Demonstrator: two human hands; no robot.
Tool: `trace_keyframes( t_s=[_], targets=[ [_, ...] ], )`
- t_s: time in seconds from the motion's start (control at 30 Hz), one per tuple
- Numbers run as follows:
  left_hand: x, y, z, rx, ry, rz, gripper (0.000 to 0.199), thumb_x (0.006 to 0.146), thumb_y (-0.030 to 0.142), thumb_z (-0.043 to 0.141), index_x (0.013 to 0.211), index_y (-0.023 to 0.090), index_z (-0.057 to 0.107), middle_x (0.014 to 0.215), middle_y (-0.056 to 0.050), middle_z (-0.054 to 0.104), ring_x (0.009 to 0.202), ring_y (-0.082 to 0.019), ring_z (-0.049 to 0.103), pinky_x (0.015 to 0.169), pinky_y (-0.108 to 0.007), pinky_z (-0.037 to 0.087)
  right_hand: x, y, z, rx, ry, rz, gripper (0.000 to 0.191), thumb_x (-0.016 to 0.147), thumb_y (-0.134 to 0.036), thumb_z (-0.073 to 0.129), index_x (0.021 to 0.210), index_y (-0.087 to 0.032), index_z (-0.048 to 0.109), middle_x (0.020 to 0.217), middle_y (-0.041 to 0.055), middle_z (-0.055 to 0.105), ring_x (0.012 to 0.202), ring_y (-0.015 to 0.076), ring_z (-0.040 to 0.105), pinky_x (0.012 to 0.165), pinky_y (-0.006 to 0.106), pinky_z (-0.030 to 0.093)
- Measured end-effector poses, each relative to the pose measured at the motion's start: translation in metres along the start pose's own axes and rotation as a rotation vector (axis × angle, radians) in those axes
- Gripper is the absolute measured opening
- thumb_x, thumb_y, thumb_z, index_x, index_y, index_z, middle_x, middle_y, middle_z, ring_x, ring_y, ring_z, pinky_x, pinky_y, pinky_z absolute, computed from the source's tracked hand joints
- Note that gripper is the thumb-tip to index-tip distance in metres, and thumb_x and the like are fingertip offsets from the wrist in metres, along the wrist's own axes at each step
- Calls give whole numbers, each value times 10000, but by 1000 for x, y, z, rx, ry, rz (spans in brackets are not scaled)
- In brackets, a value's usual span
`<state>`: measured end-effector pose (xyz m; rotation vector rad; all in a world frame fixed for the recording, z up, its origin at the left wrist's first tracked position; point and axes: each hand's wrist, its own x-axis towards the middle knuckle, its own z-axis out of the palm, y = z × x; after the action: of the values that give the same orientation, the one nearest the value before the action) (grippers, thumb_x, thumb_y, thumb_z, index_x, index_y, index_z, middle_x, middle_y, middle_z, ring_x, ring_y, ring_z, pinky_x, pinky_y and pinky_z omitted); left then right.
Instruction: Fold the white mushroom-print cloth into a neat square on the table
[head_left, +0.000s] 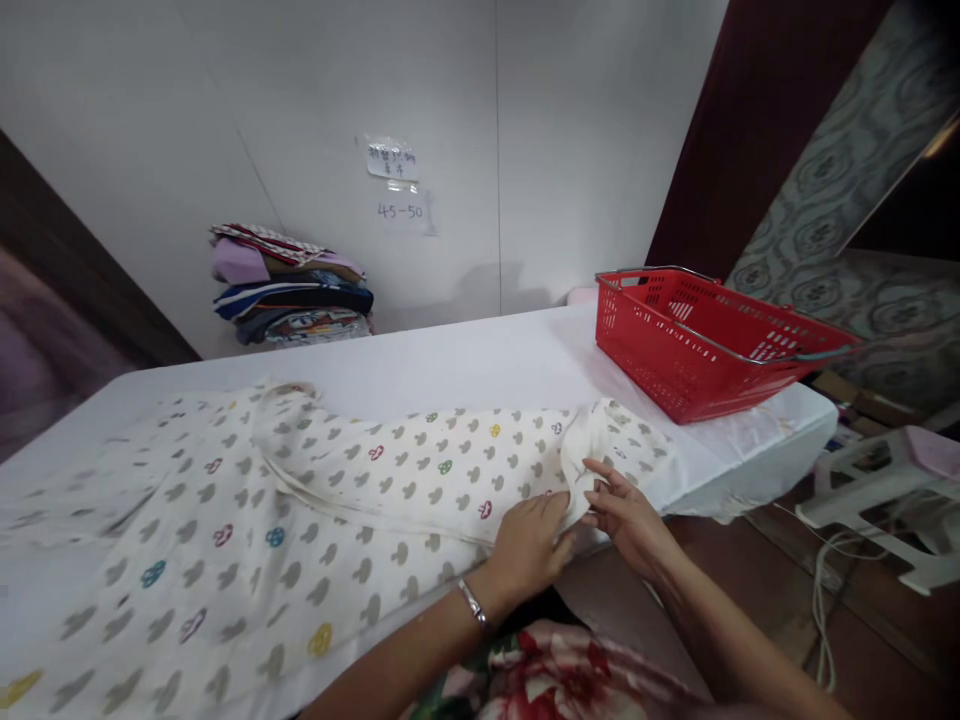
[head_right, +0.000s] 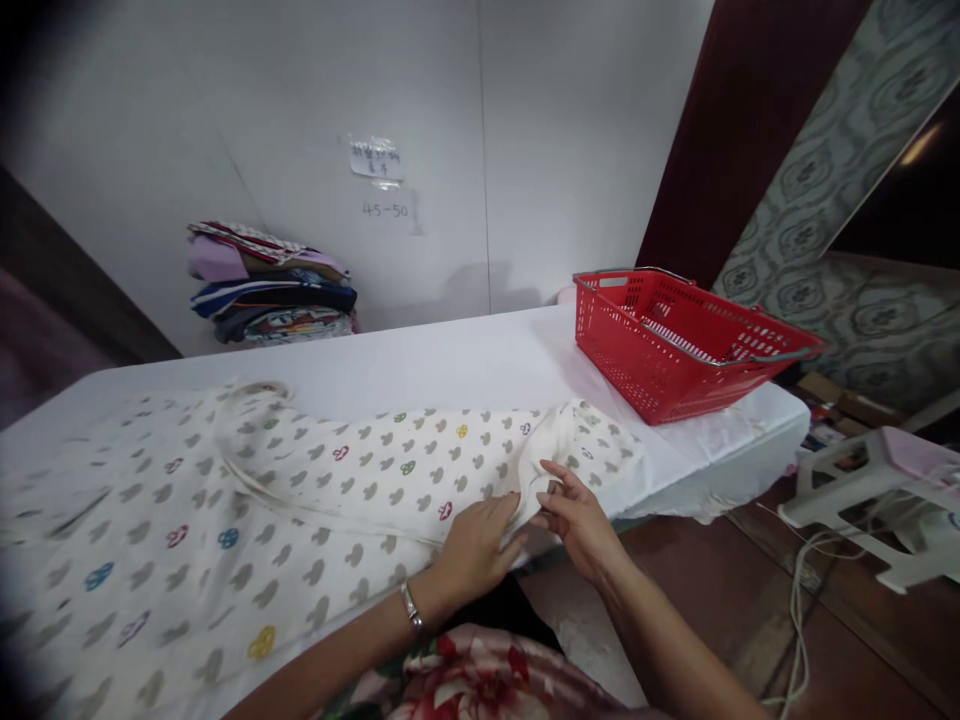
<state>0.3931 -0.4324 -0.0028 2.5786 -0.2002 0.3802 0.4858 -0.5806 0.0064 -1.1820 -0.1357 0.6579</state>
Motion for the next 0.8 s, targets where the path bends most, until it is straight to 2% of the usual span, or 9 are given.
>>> trace_keyframes(
  t_s=[0.1, 0.17, 0.27, 0.37, 0.47, 0.57, 0.7, 0.8],
  targets=[
    [1, -7, -2, -33, 35, -117, 325, 835, 161, 411, 1132, 184, 542, 960, -75, 667, 864, -206, 610, 782, -341, 471, 2, -6, -7, -211, -99, -127, 438, 693, -263, 671, 1124, -258, 592, 845, 10, 608, 732, 162, 607, 583, 285, 515],
    [1, -10, -7, -147, 90, -225, 344, 850, 184, 389, 1155, 189, 549, 965, -64, 676, 851, -193, 614, 774, -319, 468, 8, -10, -15, -451, -93, -346, 363, 734, -273, 621, 1097, -254, 613, 913, 38, 620, 818, 190, 607, 624, 309, 518],
    [2, -9, -14, -318, 130, -335, 341, 875, 238, 376, 1151, 202, 573, 911, -37, 687, 809, -171, 616, 742, -281, 460, 17, -12, -21, -861, -80, -704, 359, 784, -270, 580, 1142, -268, 605, 1097, 73, 600, 1028, 227, 549, 820, 382, 492],
    [1, -6, -17, -361, 116, -346, 343, 881, 280, 386, 1145, 200, 589, 860, -28, 685, 784, -166, 607, 732, -275, 446, 24, -10, -17, -1104, -155, -874, 389, 815, -288, 579, 1203, -272, 567, 1169, 83, 580, 1112, 242, 501, 946, 430, 414],
    [-1, -6, -14, -403, 113, -359, 336, 874, 286, 397, 1130, 200, 598, 823, -14, 672, 760, -159, 589, 738, -283, 442, 27, -9, -9, -1143, -236, -890, 269, 857, -261, 526, 1111, -280, 613, 984, 60, 638, 964, 219, 559, 873, 406, 432],
    [-2, -10, -9, -588, 98, -402, 340, 844, 306, 458, 1134, 182, 587, 826, -10, 661, 745, -152, 578, 728, -284, 455, 28, -8, -4, -1126, -307, -830, 210, 882, -230, 467, 971, -272, 651, 825, 41, 635, 828, 196, 567, 779, 365, 440],
    [3, -15, -6, -812, 0, -524, 464, 819, 435, 513, 1183, 150, 558, 766, -12, 653, 683, -147, 577, 642, -266, 467, 32, -5, -6, -1154, -286, -743, 190, 866, -235, 483, 929, -263, 659, 813, 45, 641, 815, 202, 555, 779, 374, 423],
    [9, -16, -6, -802, 19, -550, 398, 842, 465, 464, 1011, 158, 652, 758, -10, 654, 747, -156, 584, 683, -262, 464, 36, -2, -8, -1173, -248, -718, 183, 850, -231, 501, 941, -257, 658, 846, 53, 653, 835, 211, 555, 798, 390, 413]
  ],
)
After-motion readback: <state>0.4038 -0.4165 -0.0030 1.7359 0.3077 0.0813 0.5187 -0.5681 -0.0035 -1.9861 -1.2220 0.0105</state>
